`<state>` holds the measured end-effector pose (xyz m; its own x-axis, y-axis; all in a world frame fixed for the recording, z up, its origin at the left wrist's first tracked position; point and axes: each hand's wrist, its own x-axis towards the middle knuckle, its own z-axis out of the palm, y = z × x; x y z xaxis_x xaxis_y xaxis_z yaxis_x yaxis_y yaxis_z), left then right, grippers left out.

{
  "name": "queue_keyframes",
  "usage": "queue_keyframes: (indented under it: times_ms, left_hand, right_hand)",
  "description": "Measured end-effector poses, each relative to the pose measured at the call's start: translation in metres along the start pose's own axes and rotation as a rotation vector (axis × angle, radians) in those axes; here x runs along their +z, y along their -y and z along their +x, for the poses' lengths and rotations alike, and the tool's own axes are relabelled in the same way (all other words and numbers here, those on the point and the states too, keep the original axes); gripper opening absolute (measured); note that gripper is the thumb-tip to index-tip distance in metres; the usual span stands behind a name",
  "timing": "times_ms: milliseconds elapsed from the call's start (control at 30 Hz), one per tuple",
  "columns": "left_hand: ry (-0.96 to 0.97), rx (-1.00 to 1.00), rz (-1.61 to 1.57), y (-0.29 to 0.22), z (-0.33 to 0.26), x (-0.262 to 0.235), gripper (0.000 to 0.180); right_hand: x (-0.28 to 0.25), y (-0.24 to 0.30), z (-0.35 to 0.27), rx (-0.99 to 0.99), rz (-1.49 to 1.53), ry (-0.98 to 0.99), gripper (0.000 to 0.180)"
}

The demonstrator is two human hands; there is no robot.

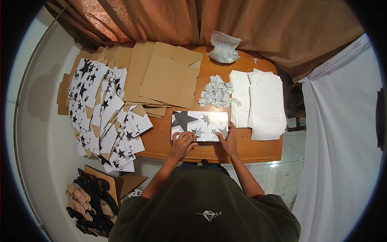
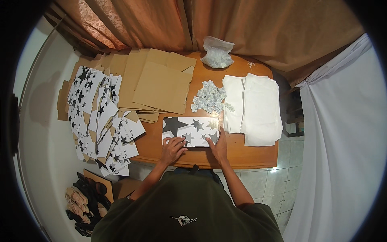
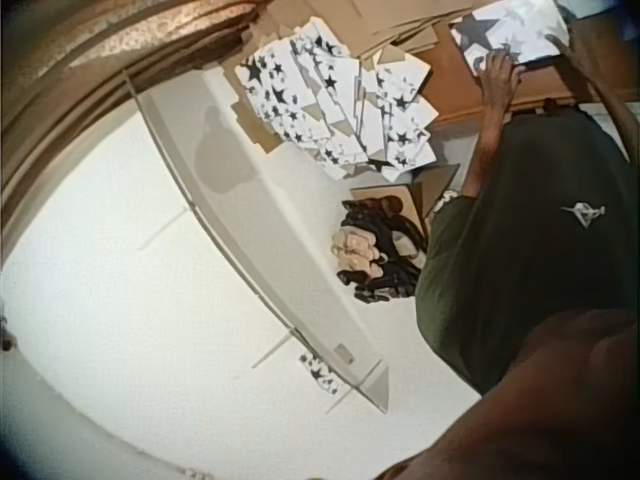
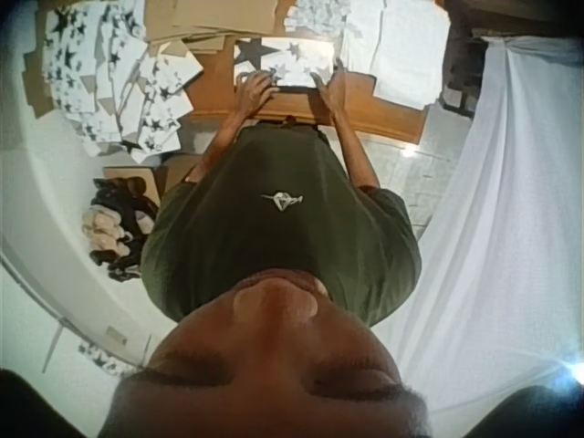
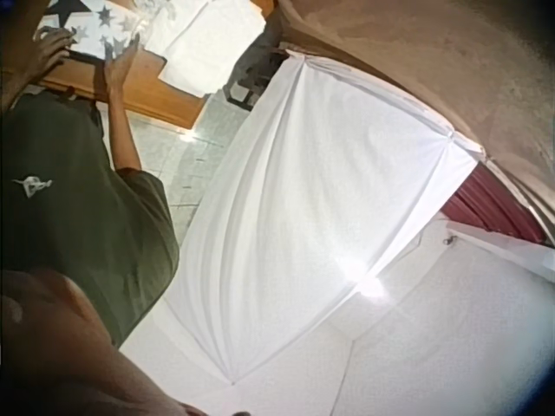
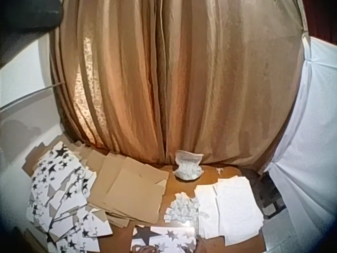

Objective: Assembling a cardboard shoe box from a flat template, inserting tissue paper and a silica gel packet, and placing it on a shelf.

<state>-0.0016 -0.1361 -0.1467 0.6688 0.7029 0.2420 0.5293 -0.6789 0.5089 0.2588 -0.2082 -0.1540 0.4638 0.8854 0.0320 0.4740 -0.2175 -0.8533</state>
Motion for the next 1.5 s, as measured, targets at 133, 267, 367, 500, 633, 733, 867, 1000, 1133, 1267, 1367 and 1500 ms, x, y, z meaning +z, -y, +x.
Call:
queue_keyframes:
  times_ms: [133,267,367,500,633,733,867,1000,1133,1267,1367,1500]
  left_hand:
    - [-0.037,-0.105,0.117,-0.012,0.024,-0.007,0.034]
    - [0.096,-0.216,0.125,-0.004,0.016,-0.006,0.029]
    - [-0.024,-0.169,0.167,-0.010,0.020,-0.012,0.034]
    - [-0.343,-0.521,0.154,-0.022,0.028,-0.020,0.051]
    - [-0.220,-0.901,-0.140,0.000,0.016,-0.010,0.075]
    - [-0.259,-0.796,-0.320,0.020,0.012,-0.004,0.082]
    - [-0.506,-0.877,-0.242,0.021,0.017,0.013,0.082]
    - [-0.535,-0.918,-0.306,0.045,0.002,0.031,0.077]
    - [-0.389,-1.075,-0.614,0.030,0.007,0.016,0.065]
    - [-0.419,-0.981,-0.595,0.016,0.004,-0.002,0.059]
    - [-0.350,-1.003,-0.723,0.000,0.012,-0.020,0.052]
    - [-0.585,-0.775,-0.911,-0.018,0.028,-0.051,0.045]
  right_hand:
    - [-0.009,-0.003,0.002,0.118,0.028,0.064,0.089]
    - [-0.009,0.016,0.009,0.181,0.017,0.163,0.104]
    - [-0.008,-0.012,0.020,0.036,0.107,0.142,0.109]
    - [-0.007,-0.026,0.028,0.280,0.182,0.154,0.109]
    - [-0.005,-0.025,0.022,0.258,0.260,0.168,0.104]
    - [-0.016,-0.011,0.016,0.276,0.293,0.253,0.101]
    - [-0.021,-0.012,0.004,0.385,0.105,0.176,0.096]
    - [-0.012,-0.027,0.008,0.495,0.169,0.169,0.095]
    - [-0.007,-0.036,0.003,0.385,0.320,0.165,0.070]
    - [-0.017,-0.016,0.009,0.346,0.205,0.096,0.067]
    - [-0.019,-0.013,0.014,0.151,0.315,-0.070,0.060]
    - [-0.041,0.046,0.026,0.173,0.393,0.001,0.064]
